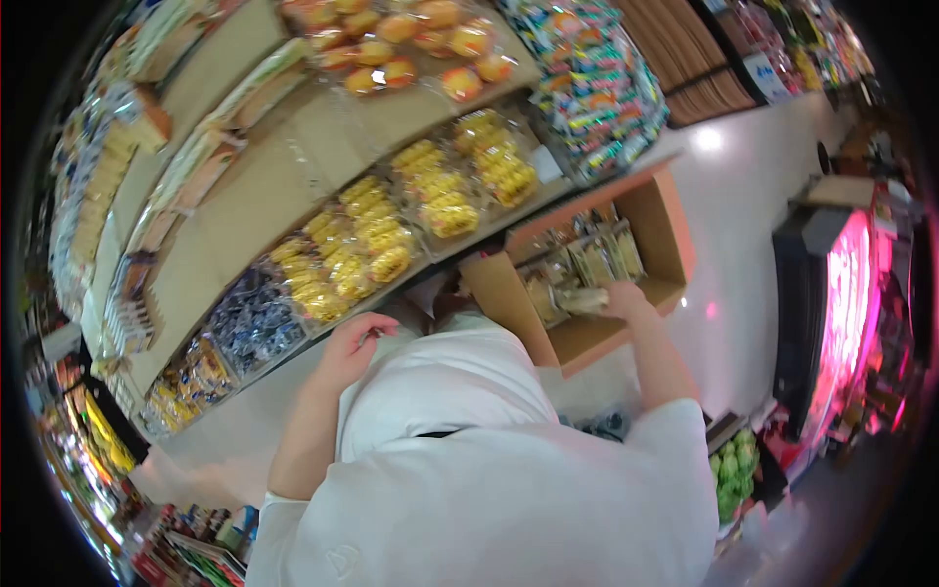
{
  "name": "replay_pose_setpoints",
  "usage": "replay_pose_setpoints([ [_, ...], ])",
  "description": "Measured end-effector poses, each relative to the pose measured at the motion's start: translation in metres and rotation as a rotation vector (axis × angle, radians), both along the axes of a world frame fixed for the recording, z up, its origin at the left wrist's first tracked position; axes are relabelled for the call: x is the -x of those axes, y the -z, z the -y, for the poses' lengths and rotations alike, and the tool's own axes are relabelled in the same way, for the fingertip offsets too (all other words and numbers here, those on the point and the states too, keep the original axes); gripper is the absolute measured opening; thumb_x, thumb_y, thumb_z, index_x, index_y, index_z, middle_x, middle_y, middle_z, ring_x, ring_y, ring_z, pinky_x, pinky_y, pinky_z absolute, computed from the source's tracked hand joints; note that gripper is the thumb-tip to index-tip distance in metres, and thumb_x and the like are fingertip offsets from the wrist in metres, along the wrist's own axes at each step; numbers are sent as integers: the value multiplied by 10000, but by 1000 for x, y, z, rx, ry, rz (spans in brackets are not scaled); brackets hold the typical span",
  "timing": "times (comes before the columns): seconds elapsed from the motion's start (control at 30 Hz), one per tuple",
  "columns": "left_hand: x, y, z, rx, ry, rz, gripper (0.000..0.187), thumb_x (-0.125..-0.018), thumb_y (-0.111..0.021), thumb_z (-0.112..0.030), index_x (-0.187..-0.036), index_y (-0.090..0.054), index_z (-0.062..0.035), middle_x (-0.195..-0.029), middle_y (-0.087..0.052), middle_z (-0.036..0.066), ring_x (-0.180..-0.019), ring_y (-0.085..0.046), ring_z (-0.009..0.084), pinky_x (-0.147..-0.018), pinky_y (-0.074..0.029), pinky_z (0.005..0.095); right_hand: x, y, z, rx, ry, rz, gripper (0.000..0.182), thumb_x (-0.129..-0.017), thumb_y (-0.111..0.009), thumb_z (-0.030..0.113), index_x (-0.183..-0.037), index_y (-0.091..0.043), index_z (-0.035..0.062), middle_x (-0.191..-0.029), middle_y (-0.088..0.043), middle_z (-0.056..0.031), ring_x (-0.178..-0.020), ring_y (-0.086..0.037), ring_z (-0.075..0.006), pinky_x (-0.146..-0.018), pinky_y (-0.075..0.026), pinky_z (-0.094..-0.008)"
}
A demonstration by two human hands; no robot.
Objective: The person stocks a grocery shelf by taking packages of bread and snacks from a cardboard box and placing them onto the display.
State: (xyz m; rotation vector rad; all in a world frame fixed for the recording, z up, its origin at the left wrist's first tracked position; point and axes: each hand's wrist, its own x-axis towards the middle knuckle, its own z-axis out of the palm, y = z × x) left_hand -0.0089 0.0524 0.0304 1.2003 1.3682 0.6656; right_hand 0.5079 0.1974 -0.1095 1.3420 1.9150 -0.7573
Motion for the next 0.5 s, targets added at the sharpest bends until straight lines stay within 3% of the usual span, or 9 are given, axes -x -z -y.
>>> replay_pose_setpoints([
  [0.03,3,-1,0,-6,-11,1,382,-803,-420,110,-1094,-634,-15,-995,-655,71,-931,-605,162,-846,-474,285,-5,-23,-9,0,20,-126,486,-698,-695,193,-1179,-627,156,-993,-684,-165,-927,-661,-316,-816,-534,-420],
  [0.07,5,0,1,-12,-20,7,370,-814,-428,103,-1097,-634,-17,-1001,-655,71,-938,-605,161,-850,-475,285,2,-59,-18,91,244,-211,492,-697,-707,166,-1181,-627,119,-960,-687,-174,-847,-673,-308,-767,-548,-387],
  [0.13,9,-2,2,1,-46,13,335,-843,-442,89,-1098,-633,-15,-992,-661,69,-969,-613,162,-876,-475,281,14,-114,-30,81,247,-265,565,-680,-741,120,-1229,-608,108,-930,-693,-149,-796,-682,-241,-738,-551,-325],
  [0.23,17,1,4,-26,-60,26,341,-842,-514,66,-1157,-606,-27,-1095,-643,83,-1057,-595,172,-892,-479,299,51,-189,-36,296,488,-504,626,-698,-776,79,-1286,-565,56,-1016,-689,-81,-891,-653,-158,-804,-526,-296],
  [0.33,14,-25,-7,-78,-88,48,592,-797,-673,-10,-1352,-476,-75,-1310,-545,106,-1228,-510,209,-971,-454,355,105,-220,-34,457,568,-893,613,-723,-779,66,-1289,-549,11,-1127,-657,-57,-1009,-612,-137,-881,-498,-296],
  [0.47,21,-50,-14,-248,-154,277,1127,-642,-853,-109,-1529,-159,-153,-1505,-343,121,-1390,-332,261,-1095,-345,435,217,-234,-23,543,480,-1252,609,-728,-771,35,-1292,-543,-1,-1211,-619,-53,-1112,-565,-129,-960,-456,-296],
  [0.5,27,-56,-15,-267,-175,299,1115,-636,-858,-100,-1522,-182,-149,-1488,-365,121,-1375,-354,259,-1088,-356,433,245,-235,-22,583,429,-1257,608,-730,-767,30,-1295,-543,2,-1214,-617,-53,-1114,-562,-130,-961,-455,-296],
])
